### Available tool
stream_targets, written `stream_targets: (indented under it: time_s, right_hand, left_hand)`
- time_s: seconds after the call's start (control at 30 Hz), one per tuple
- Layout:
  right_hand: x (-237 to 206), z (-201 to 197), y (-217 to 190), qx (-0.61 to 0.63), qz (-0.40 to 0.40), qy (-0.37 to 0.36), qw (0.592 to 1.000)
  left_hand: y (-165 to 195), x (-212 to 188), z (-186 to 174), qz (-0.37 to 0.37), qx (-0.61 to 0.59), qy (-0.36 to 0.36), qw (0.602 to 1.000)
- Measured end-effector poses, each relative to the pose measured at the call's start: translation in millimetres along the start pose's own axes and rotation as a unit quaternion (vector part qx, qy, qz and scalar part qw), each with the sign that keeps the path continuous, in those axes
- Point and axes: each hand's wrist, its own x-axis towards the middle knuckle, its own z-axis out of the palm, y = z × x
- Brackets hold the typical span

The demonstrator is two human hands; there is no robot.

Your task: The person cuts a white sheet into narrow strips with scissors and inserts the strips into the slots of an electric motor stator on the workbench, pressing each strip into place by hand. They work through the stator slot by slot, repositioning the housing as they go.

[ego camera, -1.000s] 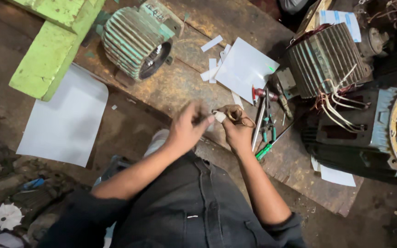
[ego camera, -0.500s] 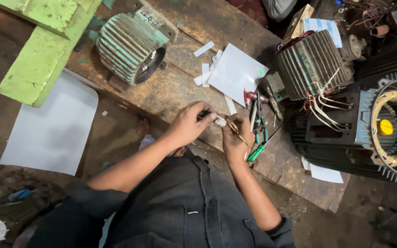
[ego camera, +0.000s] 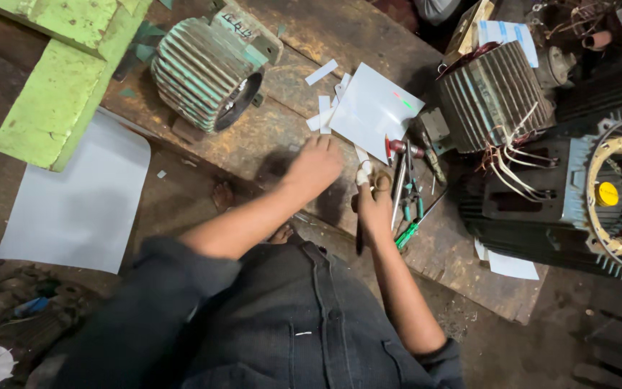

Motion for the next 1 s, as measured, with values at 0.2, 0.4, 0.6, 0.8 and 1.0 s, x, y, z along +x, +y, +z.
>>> stream_targets:
  time_s: [0.2,0.4,0.6,0.8,1.0]
  right_hand:
    - [23.2,15.8,18.9,-0.237,-0.221,-0.024,0.946]
    - [32.4,28.9,12.2,-0.302,-0.203,-0.098,0.926]
    - [36.0,23.3,16.6,-0.342,-0.265,-0.179,0.884]
    - [62.3,23.8,1.1,-0.39,-0.335,-0.228,0.827]
    - [70.6,16.7,-28.1,-0.375,-0.254,-0.297,0.841]
  left_hand:
    - [34.5,-35.2,45.1,0.001,-0.038,-0.02,0.999]
    - [36.4,-74.3,31.5,-0.057,-0.068,-0.016,0.996]
    - [40.2,-86.8,27.7,-0.086,-0.05,-0.094,0.991]
    - [43.5,-86.8,37.7,-0.112,-0.069,-0.109,0.985]
    - [40.5,-83.2,34.6,-0.095,-0.094,-0.087,0.987]
